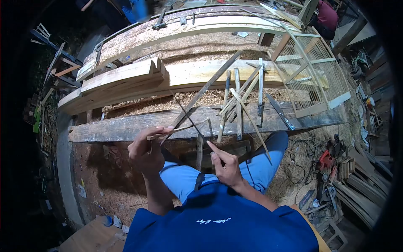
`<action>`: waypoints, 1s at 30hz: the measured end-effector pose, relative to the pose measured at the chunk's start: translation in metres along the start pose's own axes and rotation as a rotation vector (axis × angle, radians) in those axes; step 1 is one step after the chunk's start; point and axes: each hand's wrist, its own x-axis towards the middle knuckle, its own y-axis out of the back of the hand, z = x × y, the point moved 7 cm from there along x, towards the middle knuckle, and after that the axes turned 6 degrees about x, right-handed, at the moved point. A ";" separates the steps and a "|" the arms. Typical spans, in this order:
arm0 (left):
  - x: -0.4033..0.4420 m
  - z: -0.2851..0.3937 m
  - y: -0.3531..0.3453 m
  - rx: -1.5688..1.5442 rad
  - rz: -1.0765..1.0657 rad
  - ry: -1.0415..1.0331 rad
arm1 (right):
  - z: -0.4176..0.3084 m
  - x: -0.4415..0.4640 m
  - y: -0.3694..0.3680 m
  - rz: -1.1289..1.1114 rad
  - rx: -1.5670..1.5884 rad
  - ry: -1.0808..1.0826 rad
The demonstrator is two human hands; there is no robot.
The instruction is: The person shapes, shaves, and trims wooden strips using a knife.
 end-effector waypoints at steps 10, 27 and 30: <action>-0.004 -0.004 0.004 -0.035 0.028 0.021 | -0.014 -0.005 -0.011 -0.050 -0.110 0.009; 0.003 0.007 -0.014 -0.011 -0.004 -0.072 | 0.019 -0.010 -0.004 0.059 -0.102 -0.028; 0.002 0.006 -0.010 -0.008 0.002 -0.043 | 0.057 -0.007 -0.003 0.083 -0.193 -0.196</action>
